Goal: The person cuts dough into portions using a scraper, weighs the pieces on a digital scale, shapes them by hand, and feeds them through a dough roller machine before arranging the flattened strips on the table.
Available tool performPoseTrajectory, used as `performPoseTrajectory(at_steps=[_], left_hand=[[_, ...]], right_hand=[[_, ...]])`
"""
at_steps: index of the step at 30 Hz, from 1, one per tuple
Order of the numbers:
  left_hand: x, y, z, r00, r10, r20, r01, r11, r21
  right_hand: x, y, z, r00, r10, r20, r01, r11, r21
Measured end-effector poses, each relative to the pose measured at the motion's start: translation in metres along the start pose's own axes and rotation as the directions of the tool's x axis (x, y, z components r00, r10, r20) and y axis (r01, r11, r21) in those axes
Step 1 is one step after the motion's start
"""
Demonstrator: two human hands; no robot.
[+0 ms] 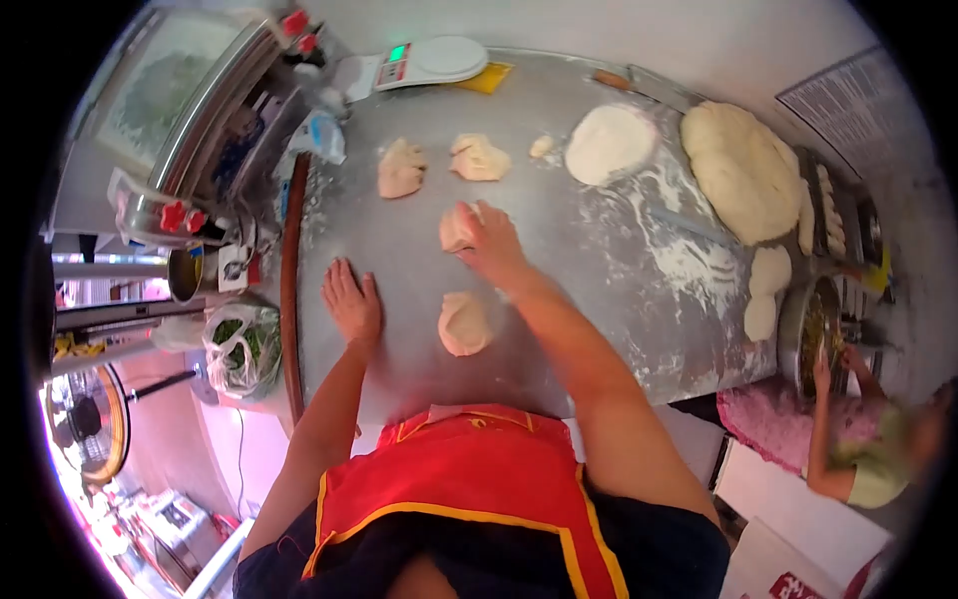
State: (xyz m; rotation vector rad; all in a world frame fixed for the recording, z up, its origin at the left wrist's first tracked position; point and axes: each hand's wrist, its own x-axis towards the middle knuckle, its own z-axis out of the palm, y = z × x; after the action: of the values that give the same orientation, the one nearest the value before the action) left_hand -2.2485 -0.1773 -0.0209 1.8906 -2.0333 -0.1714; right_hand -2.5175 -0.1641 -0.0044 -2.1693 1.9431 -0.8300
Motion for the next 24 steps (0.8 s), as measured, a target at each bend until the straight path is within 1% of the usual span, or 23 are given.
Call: performPoseTrajectory(at_steps=[1, 3, 6, 9, 11, 12, 13, 14, 15, 16, 17, 18, 19, 20, 21, 23, 24], left_hand=[[-0.001, -0.001, 0.002, 1.0, 0.011, -0.007, -0.011, 1.0, 0.008], [-0.001, -0.002, 0.004, 0.999, 0.021, -0.027, -0.02, 0.999, 0.028], [-0.002, -0.003, 0.007, 0.999, 0.035, -0.031, -0.034, 0.999, 0.04], [-0.001, -0.004, 0.009, 0.999, 0.038, -0.037, -0.036, 0.999, 0.04], [0.0, -0.003, 0.007, 0.999, 0.032, -0.027, -0.031, 0.999, 0.037], [0.0, -0.001, 0.005, 0.999, 0.029, -0.018, -0.028, 0.999, 0.036], [-0.001, -0.001, 0.005, 0.999, 0.031, -0.016, -0.03, 0.999, 0.041], [-0.001, 0.0, 0.005, 0.999, 0.031, -0.015, -0.03, 0.998, 0.046], [0.0, 0.001, 0.005, 0.999, 0.031, -0.016, -0.031, 0.998, 0.054], [0.003, 0.002, 0.007, 0.999, 0.029, -0.015, -0.028, 0.998, 0.053], [0.003, 0.002, 0.007, 1.0, 0.026, -0.013, -0.026, 0.998, 0.053], [0.001, 0.001, 0.006, 1.0, 0.022, -0.005, -0.022, 0.998, 0.056], [0.0, 0.003, 0.003, 1.0, 0.013, 0.005, -0.013, 0.998, 0.064], [0.003, 0.007, 0.0, 1.0, 0.008, 0.019, -0.01, 0.997, 0.074], [0.002, 0.008, -0.003, 0.999, 0.006, 0.034, -0.009, 0.997, 0.08], [0.0, 0.002, 0.002, 1.0, 0.019, 0.019, -0.021, 0.997, 0.074], [0.003, 0.002, 0.004, 1.0, 0.024, 0.005, -0.024, 0.998, 0.066]], right_hand=[[0.0, -0.004, 0.005, 0.989, 0.132, 0.061, -0.136, 0.989, 0.06], [0.004, -0.012, 0.013, 0.91, 0.361, 0.204, -0.395, 0.904, 0.164], [-0.007, -0.032, 0.012, 0.906, 0.28, 0.318, -0.396, 0.826, 0.401], [-0.019, -0.029, -0.008, 0.967, 0.125, 0.221, -0.238, 0.752, 0.615], [-0.022, 0.02, -0.015, 0.978, 0.201, 0.064, -0.21, 0.9, 0.383], [-0.008, 0.036, -0.04, 0.912, 0.387, 0.137, -0.411, 0.854, 0.321], [0.001, 0.064, -0.047, 0.899, 0.438, -0.02, -0.425, 0.88, 0.21], [0.011, 0.094, -0.051, 0.87, 0.459, -0.18, -0.448, 0.888, 0.099], [0.019, 0.134, -0.046, 0.886, 0.381, -0.265, -0.414, 0.907, -0.079], [0.027, 0.163, -0.037, 0.897, 0.285, -0.337, -0.379, 0.889, -0.257], [0.04, 0.161, -0.048, 0.902, 0.418, -0.105, -0.429, 0.849, -0.307], [0.058, 0.145, -0.072, 0.834, 0.536, 0.133, -0.46, 0.807, -0.37], [0.066, 0.133, -0.081, 0.694, 0.626, 0.355, -0.466, 0.767, -0.44], [0.048, 0.128, -0.05, 0.818, 0.541, 0.195, -0.459, 0.818, -0.345], [0.018, 0.12, -0.015, 0.894, 0.449, 0.009, -0.432, 0.865, -0.257], [-0.047, 0.079, 0.003, 0.966, 0.257, 0.008, -0.256, 0.965, -0.054], [-0.082, 0.057, -0.01, 0.984, 0.159, 0.083, -0.158, 0.987, -0.019]])
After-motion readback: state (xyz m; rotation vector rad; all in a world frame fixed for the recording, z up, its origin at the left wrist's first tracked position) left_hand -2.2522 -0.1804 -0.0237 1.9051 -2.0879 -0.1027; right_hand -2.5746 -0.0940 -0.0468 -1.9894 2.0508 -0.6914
